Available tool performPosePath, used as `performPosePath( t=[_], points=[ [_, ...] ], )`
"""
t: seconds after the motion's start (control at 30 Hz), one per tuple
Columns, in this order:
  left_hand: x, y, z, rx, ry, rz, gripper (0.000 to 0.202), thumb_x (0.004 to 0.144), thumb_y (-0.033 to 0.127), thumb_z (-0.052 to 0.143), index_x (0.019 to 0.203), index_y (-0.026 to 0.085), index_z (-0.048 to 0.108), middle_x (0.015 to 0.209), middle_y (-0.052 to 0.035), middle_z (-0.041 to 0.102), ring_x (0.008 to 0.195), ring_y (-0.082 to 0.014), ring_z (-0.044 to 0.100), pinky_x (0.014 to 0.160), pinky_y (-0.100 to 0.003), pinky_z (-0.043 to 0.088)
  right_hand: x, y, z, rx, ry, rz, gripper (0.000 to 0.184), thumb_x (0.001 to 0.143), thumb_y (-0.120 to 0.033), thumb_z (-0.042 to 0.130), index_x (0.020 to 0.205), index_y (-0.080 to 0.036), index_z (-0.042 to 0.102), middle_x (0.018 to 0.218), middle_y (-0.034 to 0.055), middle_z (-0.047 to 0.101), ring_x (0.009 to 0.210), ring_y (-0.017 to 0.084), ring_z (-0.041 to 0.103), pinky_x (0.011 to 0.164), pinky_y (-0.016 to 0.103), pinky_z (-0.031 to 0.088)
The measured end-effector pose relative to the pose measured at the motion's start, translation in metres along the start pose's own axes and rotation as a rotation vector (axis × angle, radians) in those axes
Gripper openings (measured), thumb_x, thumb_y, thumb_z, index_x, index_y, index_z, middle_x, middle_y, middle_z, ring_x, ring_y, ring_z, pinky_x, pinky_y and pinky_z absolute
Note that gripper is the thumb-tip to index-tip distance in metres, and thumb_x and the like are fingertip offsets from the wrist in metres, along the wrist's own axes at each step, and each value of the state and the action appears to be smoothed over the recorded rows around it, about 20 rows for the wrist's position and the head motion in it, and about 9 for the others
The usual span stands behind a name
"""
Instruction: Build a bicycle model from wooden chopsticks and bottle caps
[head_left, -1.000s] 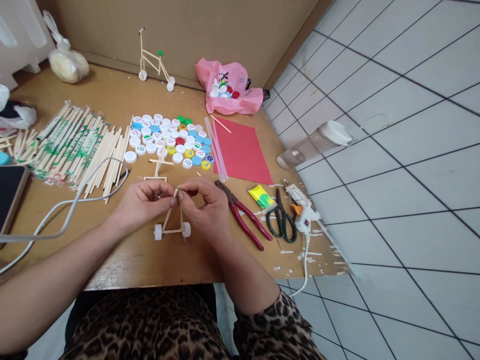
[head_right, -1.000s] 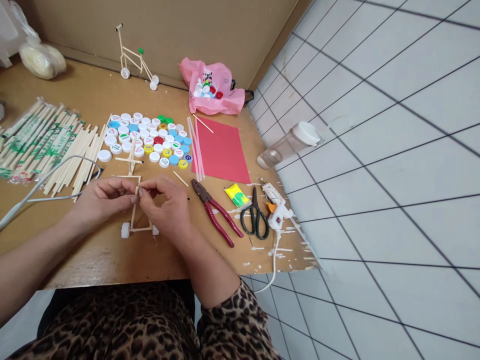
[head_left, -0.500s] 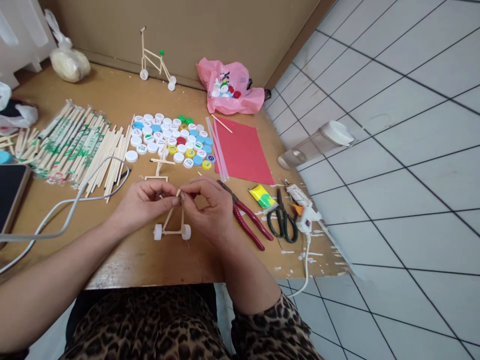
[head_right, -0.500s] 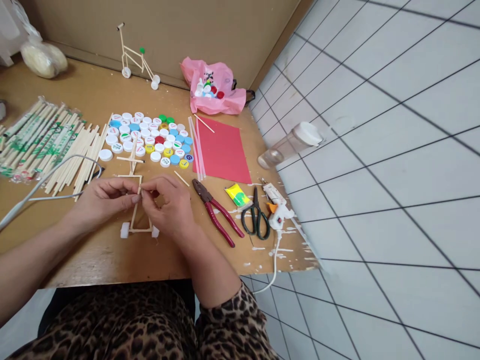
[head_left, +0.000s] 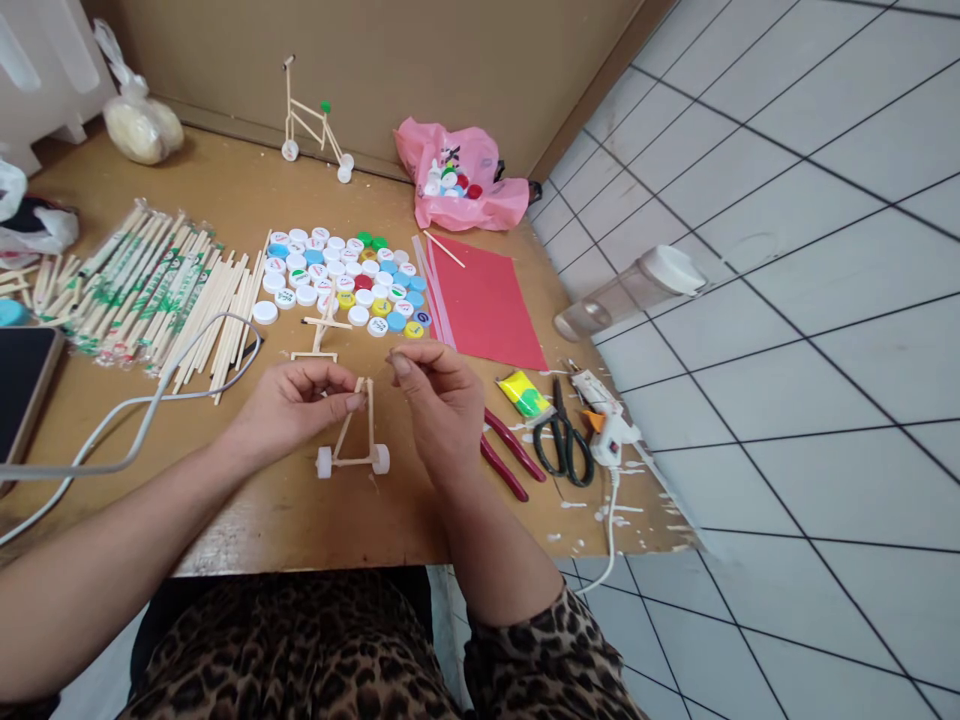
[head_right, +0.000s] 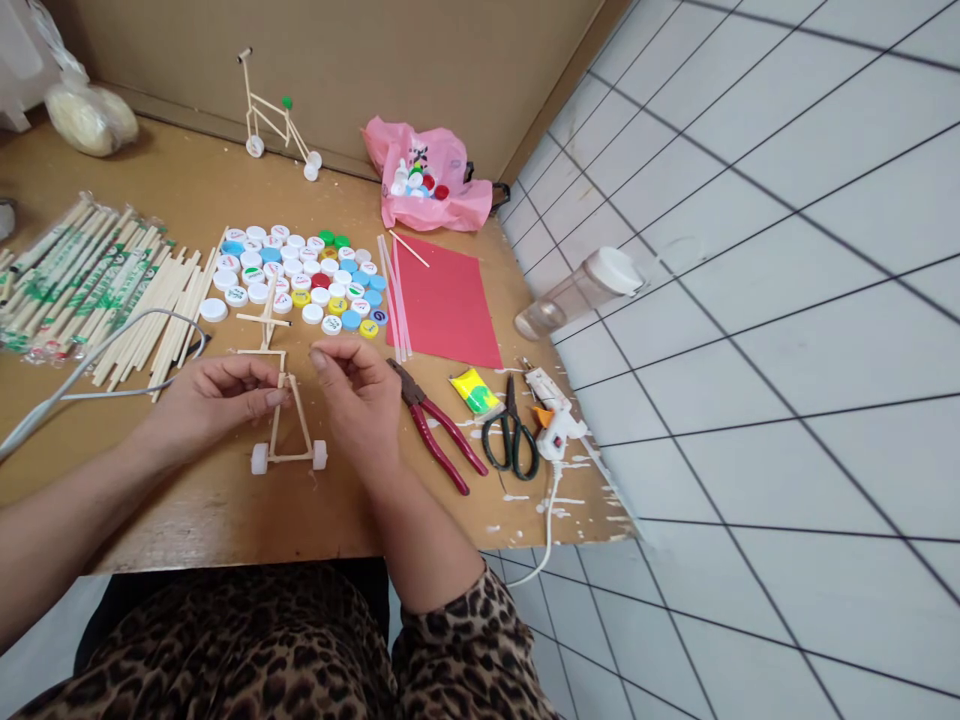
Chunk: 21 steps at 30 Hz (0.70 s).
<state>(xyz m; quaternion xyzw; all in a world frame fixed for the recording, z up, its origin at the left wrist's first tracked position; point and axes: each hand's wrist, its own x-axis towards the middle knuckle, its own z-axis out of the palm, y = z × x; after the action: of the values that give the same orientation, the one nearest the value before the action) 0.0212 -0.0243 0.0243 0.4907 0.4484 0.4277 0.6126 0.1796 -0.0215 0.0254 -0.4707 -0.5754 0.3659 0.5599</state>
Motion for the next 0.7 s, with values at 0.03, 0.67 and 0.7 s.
performPosePath(
  t=[0.03,0.67,0.7],
  points=[
    [0.000,0.000,0.000,0.001,0.000,0.001,0.024,0.055,0.034,0.083,0.068,0.017,0.071,0.064,-0.0010,0.068,0.056,-0.0110,0.053,0.054,-0.023,0.042,0.002,0.000,-0.004,-0.013,0.023,-0.008,0.007,0.082,-0.030,0.063,0.080,-0.024,0.059,0.078,-0.0001,0.066,0.071,0.014,0.059,0.069,0.030,0.051],
    [0.001,0.005,0.001,-0.017,0.003,-0.011,0.027,0.053,0.037,0.085,0.067,0.018,0.073,0.063,-0.0009,0.068,0.054,-0.0100,0.051,0.052,-0.022,0.040,0.003,-0.008,-0.010,-0.158,-0.307,-0.042,0.004,0.077,-0.020,0.066,0.074,-0.023,0.065,0.080,-0.0008,0.070,0.079,0.015,0.064,0.078,0.032,0.052],
    [0.001,0.005,0.002,-0.012,0.002,-0.013,0.026,0.052,0.037,0.085,0.067,0.018,0.073,0.061,-0.0004,0.067,0.053,-0.0096,0.050,0.051,-0.022,0.039,0.002,-0.008,-0.009,-0.159,-0.299,-0.038,0.005,0.077,-0.019,0.065,0.073,-0.023,0.064,0.079,-0.0008,0.069,0.078,0.015,0.063,0.077,0.032,0.051]
  ],
)
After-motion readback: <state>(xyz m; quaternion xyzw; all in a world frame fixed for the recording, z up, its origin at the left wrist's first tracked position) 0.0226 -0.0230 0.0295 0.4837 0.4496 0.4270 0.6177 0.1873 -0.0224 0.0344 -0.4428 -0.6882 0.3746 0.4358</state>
